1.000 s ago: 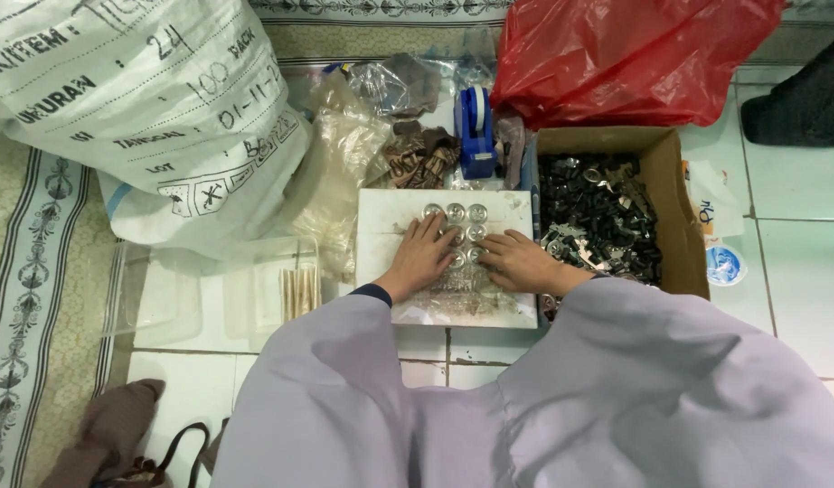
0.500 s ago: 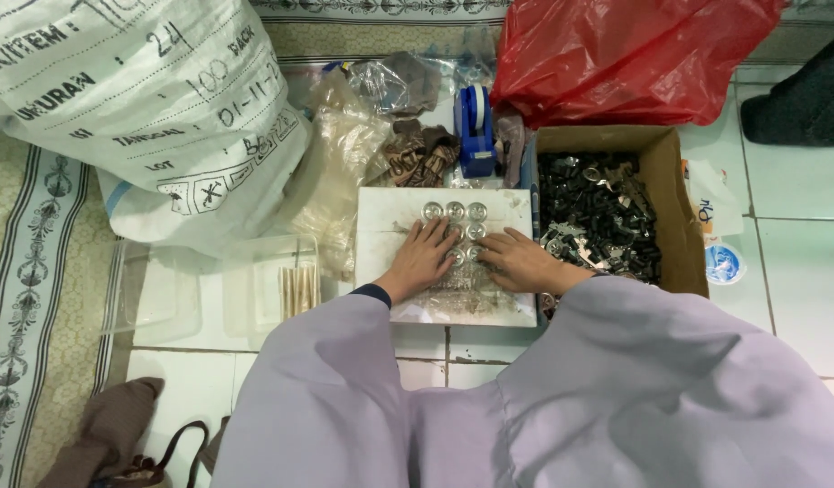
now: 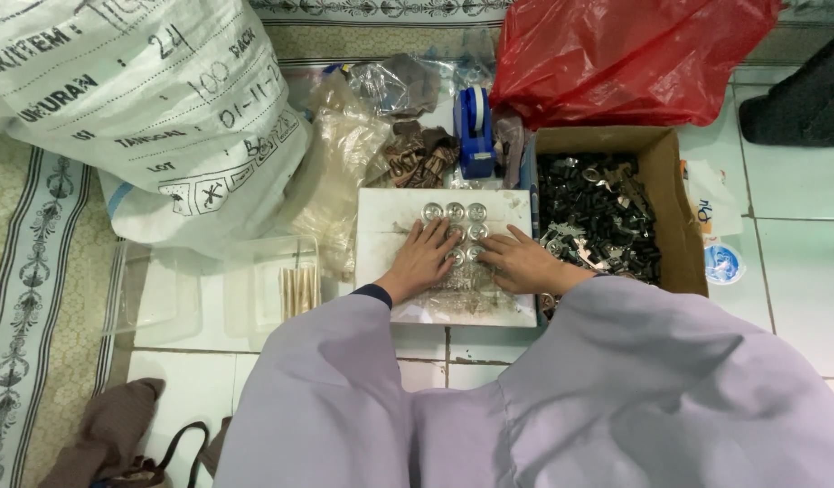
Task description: The person sits on the floor and sorts small round metal parts from a cardboard box onto a white board. They pick up the parts one by one, place them in a grid pattern, and then gather them into a clear plastic bag.
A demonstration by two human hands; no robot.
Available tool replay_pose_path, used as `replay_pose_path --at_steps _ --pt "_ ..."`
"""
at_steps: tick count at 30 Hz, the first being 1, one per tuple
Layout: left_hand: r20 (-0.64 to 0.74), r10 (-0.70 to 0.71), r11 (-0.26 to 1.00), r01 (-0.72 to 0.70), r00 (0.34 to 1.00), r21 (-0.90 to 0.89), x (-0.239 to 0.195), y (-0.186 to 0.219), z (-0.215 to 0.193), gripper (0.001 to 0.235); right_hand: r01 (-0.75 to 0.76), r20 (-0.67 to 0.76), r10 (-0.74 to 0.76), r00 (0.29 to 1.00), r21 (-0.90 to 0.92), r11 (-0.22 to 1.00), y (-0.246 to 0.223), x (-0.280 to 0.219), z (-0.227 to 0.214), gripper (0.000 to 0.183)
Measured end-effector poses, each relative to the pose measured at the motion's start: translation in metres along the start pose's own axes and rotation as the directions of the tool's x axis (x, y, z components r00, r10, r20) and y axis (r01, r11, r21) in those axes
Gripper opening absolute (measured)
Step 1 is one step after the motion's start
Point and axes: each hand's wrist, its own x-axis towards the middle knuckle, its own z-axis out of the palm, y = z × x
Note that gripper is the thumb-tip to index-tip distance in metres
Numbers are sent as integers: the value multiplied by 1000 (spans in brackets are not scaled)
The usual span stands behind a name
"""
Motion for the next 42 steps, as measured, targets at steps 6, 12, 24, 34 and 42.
replay_pose_path --at_steps 6,12,24,34,42 --pt "-9 -14 1000 14 1000 5 3 -1 3 54 -2 15 2 1000 34 999 0 0 -2 59" --pt "-19 -17 1000 17 1000 2 3 0 2 53 4 33 -5 999 46 999 3 1 2 58" --pt "-178 -78 995 66 981 -73 33 9 -7 52 -146 -68 171 983 274 951 9 -5 -47 51" --pt "-421 -72 930 -92 904 -356 140 109 12 43 -514 -166 628 761 436 739 112 -96 21 55" --pt "-58 185 951 -194 981 -240 178 193 109 51 -759 264 721 641 362 542 114 -169 67 70"
